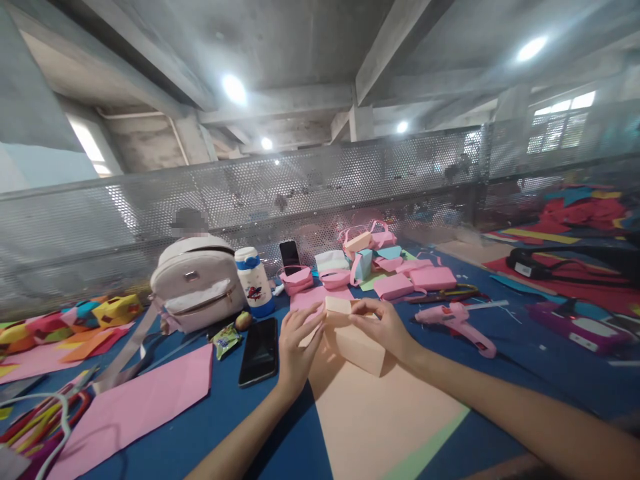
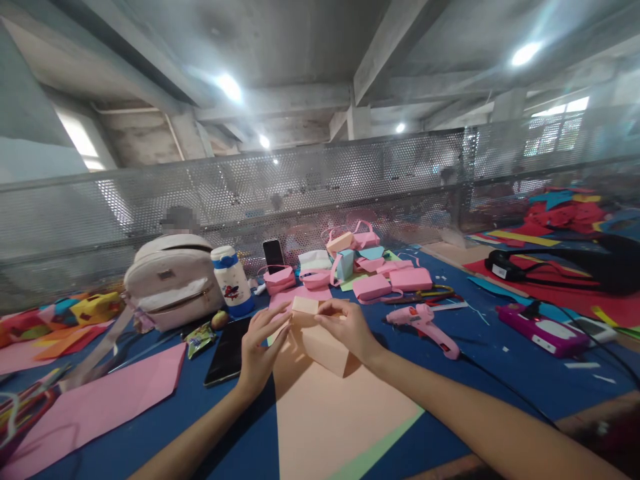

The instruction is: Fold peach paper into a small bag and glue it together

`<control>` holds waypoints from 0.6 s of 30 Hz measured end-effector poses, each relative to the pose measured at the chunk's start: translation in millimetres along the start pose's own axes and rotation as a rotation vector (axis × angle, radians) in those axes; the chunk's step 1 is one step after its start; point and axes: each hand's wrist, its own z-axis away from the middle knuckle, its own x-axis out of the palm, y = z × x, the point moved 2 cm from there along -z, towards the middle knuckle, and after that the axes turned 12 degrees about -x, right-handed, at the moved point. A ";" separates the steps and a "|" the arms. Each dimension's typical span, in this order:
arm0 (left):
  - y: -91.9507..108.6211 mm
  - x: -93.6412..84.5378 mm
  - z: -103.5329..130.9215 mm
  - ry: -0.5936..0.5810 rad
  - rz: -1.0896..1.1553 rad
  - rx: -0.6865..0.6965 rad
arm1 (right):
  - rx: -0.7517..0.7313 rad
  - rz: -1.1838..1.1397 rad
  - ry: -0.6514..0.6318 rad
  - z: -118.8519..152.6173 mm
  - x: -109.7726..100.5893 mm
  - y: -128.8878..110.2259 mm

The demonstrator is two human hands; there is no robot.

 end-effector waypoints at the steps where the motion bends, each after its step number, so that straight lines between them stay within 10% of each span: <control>1: -1.3 1.2 0.0 -0.015 0.057 -0.069 | -0.010 0.014 -0.003 0.0 0.1 -0.4; 8: -18.4 15.3 2.0 -0.176 0.398 -0.439 | -0.081 0.097 -0.065 1.1 -0.5 -5.9; 18: -14.5 15.1 3.4 -0.116 0.412 -0.471 | -0.153 0.199 -0.118 0.3 -2.1 -1.5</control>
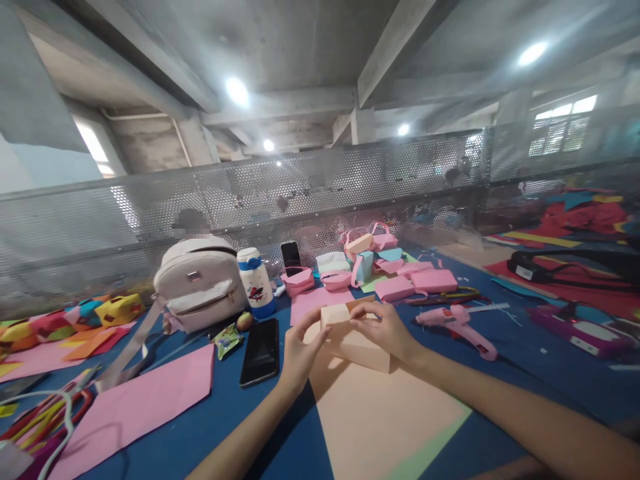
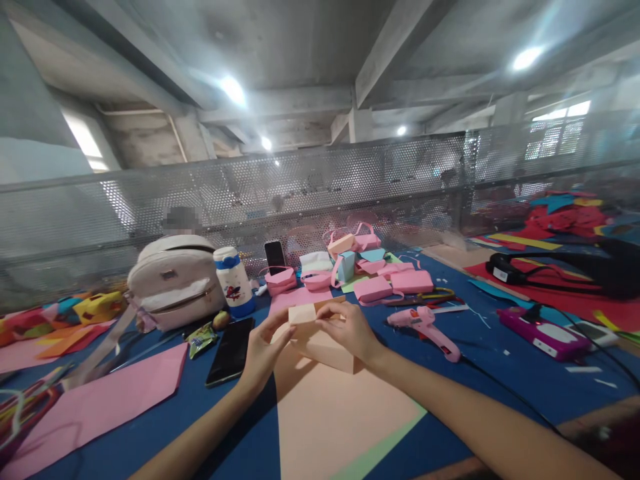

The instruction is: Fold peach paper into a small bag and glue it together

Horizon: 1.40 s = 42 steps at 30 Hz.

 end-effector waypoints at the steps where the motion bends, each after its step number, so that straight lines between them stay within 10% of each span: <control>1: 0.2 0.1 0.1 -0.003 0.002 0.005 | -0.005 0.006 0.003 -0.5 -0.3 0.5; 14: 32.6 -5.1 10.1 0.017 -0.226 0.411 | -0.376 0.358 -0.012 -5.8 -12.8 -17.2; 42: 7.9 -4.4 6.7 0.105 -0.113 0.202 | -0.397 0.416 -0.041 -1.2 -8.0 -15.7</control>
